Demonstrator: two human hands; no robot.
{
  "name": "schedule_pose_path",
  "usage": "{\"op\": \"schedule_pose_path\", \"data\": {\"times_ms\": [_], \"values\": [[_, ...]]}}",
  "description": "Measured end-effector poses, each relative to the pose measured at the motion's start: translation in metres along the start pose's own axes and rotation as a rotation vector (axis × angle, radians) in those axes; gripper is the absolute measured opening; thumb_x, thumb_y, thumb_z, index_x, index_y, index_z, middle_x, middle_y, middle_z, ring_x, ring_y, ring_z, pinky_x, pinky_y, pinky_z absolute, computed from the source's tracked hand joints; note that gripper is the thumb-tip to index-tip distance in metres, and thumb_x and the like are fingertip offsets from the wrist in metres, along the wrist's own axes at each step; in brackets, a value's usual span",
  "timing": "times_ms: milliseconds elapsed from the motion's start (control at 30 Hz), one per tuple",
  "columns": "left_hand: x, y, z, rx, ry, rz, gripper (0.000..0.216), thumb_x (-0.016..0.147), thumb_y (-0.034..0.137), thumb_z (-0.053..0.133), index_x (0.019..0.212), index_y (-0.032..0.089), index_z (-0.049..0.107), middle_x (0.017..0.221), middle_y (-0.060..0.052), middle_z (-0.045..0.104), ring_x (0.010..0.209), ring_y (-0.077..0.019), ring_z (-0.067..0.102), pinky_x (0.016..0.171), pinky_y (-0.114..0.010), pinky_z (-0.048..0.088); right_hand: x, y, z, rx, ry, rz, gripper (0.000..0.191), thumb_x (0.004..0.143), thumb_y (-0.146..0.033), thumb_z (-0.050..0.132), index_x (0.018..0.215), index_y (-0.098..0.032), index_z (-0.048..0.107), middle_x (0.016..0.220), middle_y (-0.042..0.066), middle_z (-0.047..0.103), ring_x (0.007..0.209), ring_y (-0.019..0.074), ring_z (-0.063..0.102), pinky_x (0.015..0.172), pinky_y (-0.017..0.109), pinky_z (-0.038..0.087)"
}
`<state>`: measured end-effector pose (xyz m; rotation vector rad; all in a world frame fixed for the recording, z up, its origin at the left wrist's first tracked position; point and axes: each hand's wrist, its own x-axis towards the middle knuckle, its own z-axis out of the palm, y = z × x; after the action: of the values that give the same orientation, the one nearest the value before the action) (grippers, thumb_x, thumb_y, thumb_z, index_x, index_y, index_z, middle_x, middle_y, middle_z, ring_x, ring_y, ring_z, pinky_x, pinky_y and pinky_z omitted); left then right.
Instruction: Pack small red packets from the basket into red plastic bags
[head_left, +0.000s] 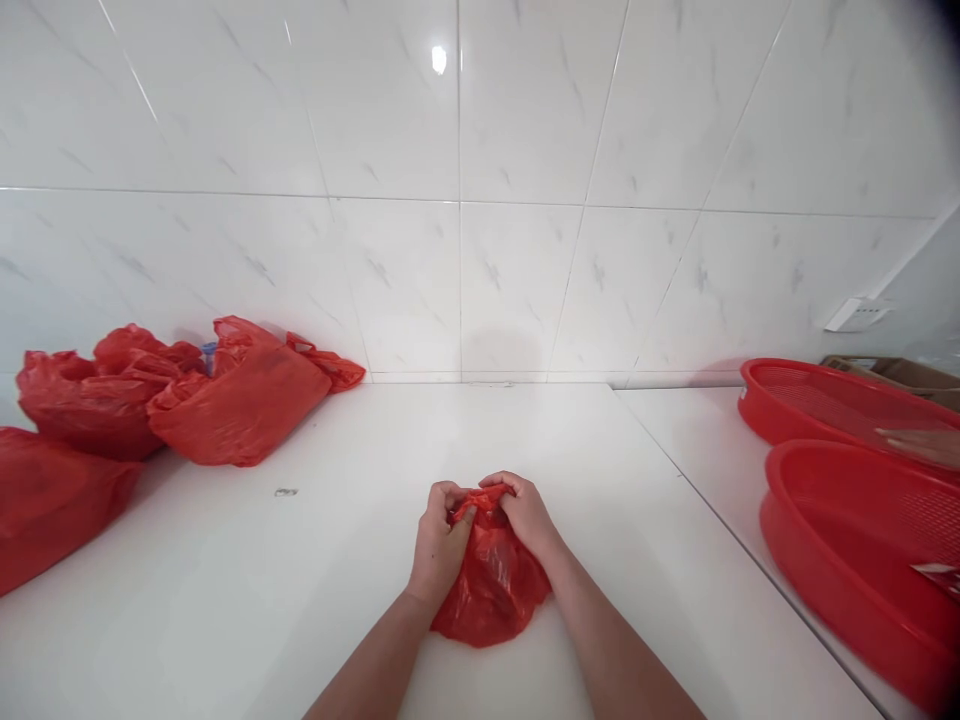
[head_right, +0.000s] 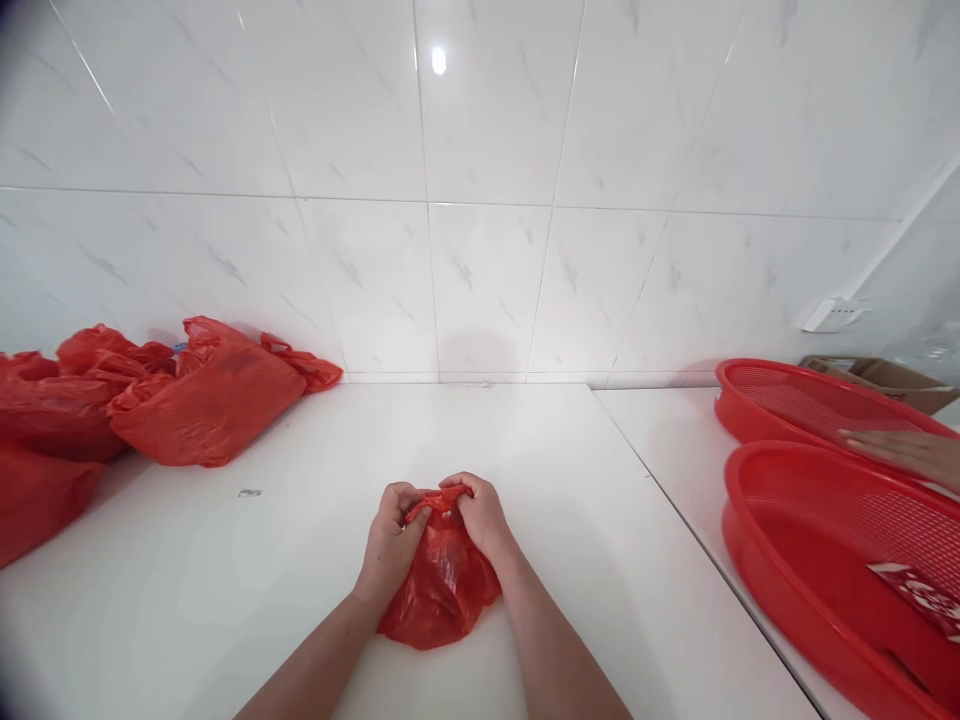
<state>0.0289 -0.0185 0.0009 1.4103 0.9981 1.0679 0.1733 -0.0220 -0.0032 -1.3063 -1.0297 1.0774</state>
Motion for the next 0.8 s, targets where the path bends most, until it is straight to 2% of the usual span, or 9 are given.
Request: {"op": "schedule_pose_path", "data": {"times_ms": [100,200,300,400,500,600,700,800], "values": [[0.002,-0.001,-0.001,0.054,0.060,0.059,0.006,0.079,0.028,0.053,0.081,0.023,0.051,0.102,-0.003,0.063,0.082,-0.0165,0.059,0.070,-0.031,0.048,-0.001,-0.004,-0.003,0.119,-0.061,0.033,0.026,0.066,-0.024,0.053,0.086,-0.018,0.068,0.077,0.003,0.068,0.061,0.0142,0.057,0.062,0.029,0.046],[0.004,-0.002,-0.005,0.163,0.098,0.163,0.009,0.080,0.027,0.053,0.073,0.022,0.051,0.108,-0.004,0.059,0.086,-0.0172,0.057,0.074,-0.032,0.047,0.000,-0.005,-0.008,0.195,-0.016,0.034,0.036,0.073,-0.041,0.053,0.098,-0.018,0.066,0.091,0.007,0.068,0.065,0.0150,0.060,0.066,0.030,0.049],[0.006,-0.004,-0.008,0.242,0.139,0.270,0.013,0.080,0.025,0.053,0.068,0.022,0.048,0.107,-0.004,0.058,0.096,-0.0196,0.055,0.084,-0.035,0.044,0.006,0.000,-0.020,0.175,0.135,0.026,0.039,0.072,-0.047,0.056,0.096,-0.018,0.065,0.090,0.007,0.068,0.073,0.0173,0.062,0.070,0.031,0.049],[0.009,-0.008,-0.012,0.269,0.200,0.341,0.015,0.080,0.025,0.052,0.066,0.022,0.046,0.102,-0.004,0.058,0.100,-0.0210,0.054,0.089,-0.037,0.041,0.015,0.007,-0.042,0.049,0.349,0.025,0.029,0.069,-0.037,0.058,0.089,-0.018,0.066,0.086,0.007,0.068,0.082,0.0208,0.062,0.076,0.033,0.047],[0.015,-0.011,-0.020,0.233,0.302,0.317,0.015,0.080,0.029,0.053,0.069,0.022,0.048,0.098,-0.004,0.060,0.096,-0.0207,0.055,0.087,-0.036,0.042,0.020,0.013,-0.070,-0.110,0.564,0.016,0.026,0.069,-0.031,0.052,0.087,-0.018,0.067,0.097,0.008,0.067,0.093,0.0239,0.059,0.081,0.036,0.043],[0.024,-0.015,-0.035,0.176,0.472,0.213,0.015,0.082,0.035,0.051,0.074,0.022,0.047,0.095,-0.003,0.060,0.092,-0.0196,0.056,0.084,-0.035,0.044,0.021,0.018,-0.093,-0.228,0.679,0.023,0.034,0.068,-0.030,0.047,0.091,-0.017,0.067,0.094,0.010,0.067,0.086,0.0259,0.059,0.073,0.037,0.043],[0.031,-0.017,-0.049,0.174,0.559,0.154,0.016,0.082,0.037,0.051,0.079,0.022,0.048,0.099,-0.004,0.060,0.093,-0.0205,0.056,0.084,-0.038,0.044,0.021,0.019,-0.100,-0.301,0.683,0.022,0.036,0.069,-0.031,0.045,0.093,-0.017,0.067,0.089,0.008,0.067,0.078,0.0248,0.059,0.067,0.035,0.043],[0.029,-0.016,-0.051,0.224,0.568,0.180,0.022,0.081,0.035,0.054,0.099,0.023,0.050,0.115,-0.007,0.055,0.107,-0.0232,0.052,0.089,-0.041,0.043,0.020,0.020,-0.088,-0.350,0.625,-0.008,0.032,0.073,-0.034,0.043,0.092,-0.020,0.065,0.092,0.006,0.067,0.082,0.0231,0.058,0.069,0.033,0.042]]}}
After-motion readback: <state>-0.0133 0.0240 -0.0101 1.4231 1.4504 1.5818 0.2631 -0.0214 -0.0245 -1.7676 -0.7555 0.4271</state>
